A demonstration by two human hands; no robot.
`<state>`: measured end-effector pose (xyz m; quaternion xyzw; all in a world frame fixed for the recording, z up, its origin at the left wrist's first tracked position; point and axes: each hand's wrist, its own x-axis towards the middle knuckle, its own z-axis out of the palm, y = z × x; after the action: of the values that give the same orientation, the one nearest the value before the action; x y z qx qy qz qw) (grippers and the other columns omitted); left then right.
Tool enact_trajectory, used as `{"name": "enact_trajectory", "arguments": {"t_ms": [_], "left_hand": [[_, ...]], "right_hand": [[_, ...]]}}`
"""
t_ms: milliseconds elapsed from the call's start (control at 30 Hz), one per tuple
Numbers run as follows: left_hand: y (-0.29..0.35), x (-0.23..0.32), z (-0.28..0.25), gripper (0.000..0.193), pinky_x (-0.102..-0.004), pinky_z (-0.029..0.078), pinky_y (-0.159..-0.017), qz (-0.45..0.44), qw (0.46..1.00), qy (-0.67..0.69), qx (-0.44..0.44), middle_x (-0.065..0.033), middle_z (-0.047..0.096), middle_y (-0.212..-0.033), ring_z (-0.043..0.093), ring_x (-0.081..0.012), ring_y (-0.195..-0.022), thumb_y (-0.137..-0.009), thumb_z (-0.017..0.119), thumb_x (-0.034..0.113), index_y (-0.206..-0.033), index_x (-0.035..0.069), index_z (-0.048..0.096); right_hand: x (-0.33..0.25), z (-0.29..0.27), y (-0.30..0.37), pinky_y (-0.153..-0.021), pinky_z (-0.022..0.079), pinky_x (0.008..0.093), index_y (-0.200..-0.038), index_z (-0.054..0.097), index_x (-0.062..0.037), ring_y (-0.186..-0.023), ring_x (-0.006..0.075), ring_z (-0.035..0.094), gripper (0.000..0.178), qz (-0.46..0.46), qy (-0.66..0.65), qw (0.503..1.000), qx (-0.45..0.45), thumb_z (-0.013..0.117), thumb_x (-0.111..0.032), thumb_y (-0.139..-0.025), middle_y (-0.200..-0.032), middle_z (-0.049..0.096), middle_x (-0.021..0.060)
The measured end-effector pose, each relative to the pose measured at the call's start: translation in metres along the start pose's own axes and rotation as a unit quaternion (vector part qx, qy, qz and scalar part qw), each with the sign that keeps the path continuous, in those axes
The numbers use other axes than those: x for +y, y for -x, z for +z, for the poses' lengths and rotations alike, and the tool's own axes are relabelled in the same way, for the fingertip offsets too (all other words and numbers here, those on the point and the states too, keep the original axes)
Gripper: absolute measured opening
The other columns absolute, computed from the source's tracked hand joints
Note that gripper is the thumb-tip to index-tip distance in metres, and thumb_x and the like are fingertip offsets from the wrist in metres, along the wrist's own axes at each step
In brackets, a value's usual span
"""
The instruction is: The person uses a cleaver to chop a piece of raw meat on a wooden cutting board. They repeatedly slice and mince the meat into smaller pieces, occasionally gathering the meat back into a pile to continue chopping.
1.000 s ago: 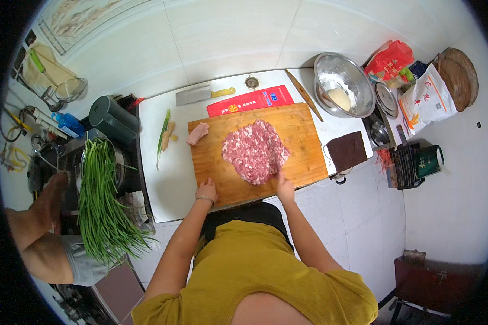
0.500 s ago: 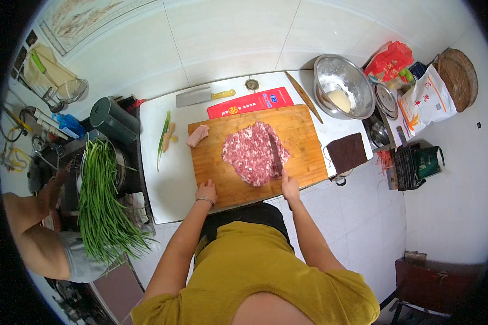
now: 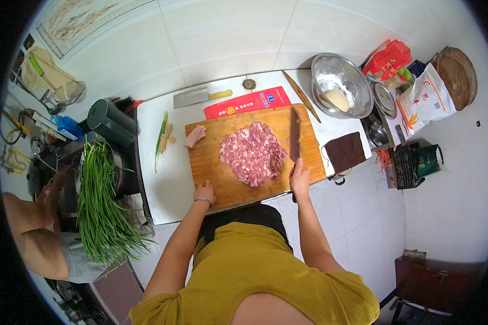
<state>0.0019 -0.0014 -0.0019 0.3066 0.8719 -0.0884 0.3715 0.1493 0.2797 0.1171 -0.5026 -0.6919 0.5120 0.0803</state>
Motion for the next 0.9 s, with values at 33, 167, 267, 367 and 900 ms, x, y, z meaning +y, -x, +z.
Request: {"name": "enact_trajectory", "arguments": {"t_ms": [33, 167, 267, 367, 900], "left_hand": [[0.000, 0.000, -0.003, 0.061, -0.0361, 0.032, -0.096, 0.002, 1.000, -0.009, -0.030, -0.0091, 0.016, -0.140, 0.031, -0.0315, -0.120, -0.079, 0.050, 0.036, -0.129, 0.006, 0.030], [-0.008, 0.001, 0.012, 0.045, -0.0353, 0.040, -0.089, -0.002, 0.998, 0.000, 0.060, -0.0045, 0.028, -0.135, 0.038, -0.0266, -0.115, -0.075, 0.055, 0.026, -0.116, 0.008, 0.047], [0.001, -0.001, 0.005, 0.046, -0.0359, 0.039, -0.091, -0.018, 0.997, 0.045, 0.061, -0.0047, 0.028, -0.135, 0.036, -0.0272, -0.116, -0.075, 0.054, 0.026, -0.117, 0.007, 0.046], [0.006, 0.001, -0.001, 0.047, -0.0360, 0.038, -0.092, -0.006, 0.998, 0.037, 0.050, -0.0048, 0.028, -0.135, 0.035, -0.0275, -0.117, -0.076, 0.054, 0.026, -0.117, 0.007, 0.045], [-0.004, 0.005, 0.009, 0.047, -0.0369, 0.040, -0.089, -0.024, 0.997, 0.033, 0.063, -0.0030, 0.032, -0.131, 0.037, -0.0282, -0.115, -0.075, 0.055, 0.028, -0.117, 0.009, 0.045]], "right_hand": [[0.004, 0.003, -0.001, -0.071, 0.041, 0.0469, -0.080, 0.060, 0.0073, -0.084, 0.0421, 0.055, 0.063, 0.008, -0.027, 1.000, 0.013, 0.033, -0.049, -0.086, -0.079, 0.056, 0.0305], [0.100, 0.062, -0.043, -0.074, 0.042, 0.0462, -0.079, 0.061, 0.0055, -0.088, 0.0431, 0.053, 0.067, -0.001, 0.227, 0.974, 0.025, 0.029, -0.053, -0.085, -0.080, 0.056, 0.0307], [0.030, 0.028, -0.033, -0.072, 0.042, 0.0456, -0.080, 0.061, 0.0058, -0.084, 0.0425, 0.054, 0.068, -0.022, 0.201, 0.979, -0.016, 0.028, -0.054, -0.085, -0.079, 0.056, 0.0303], [-0.004, 0.008, -0.020, -0.057, 0.040, 0.0431, -0.068, 0.053, 0.0071, -0.057, 0.0335, 0.051, 0.067, -0.101, 0.052, 0.993, 0.031, 0.028, -0.051, -0.087, -0.056, 0.048, 0.0204], [0.086, 0.039, -0.058, -0.054, 0.040, 0.0475, -0.067, 0.058, 0.0082, -0.061, 0.0397, 0.057, 0.064, -0.175, 0.129, 0.952, 0.214, 0.031, -0.046, -0.088, -0.063, 0.055, 0.0279]]}}
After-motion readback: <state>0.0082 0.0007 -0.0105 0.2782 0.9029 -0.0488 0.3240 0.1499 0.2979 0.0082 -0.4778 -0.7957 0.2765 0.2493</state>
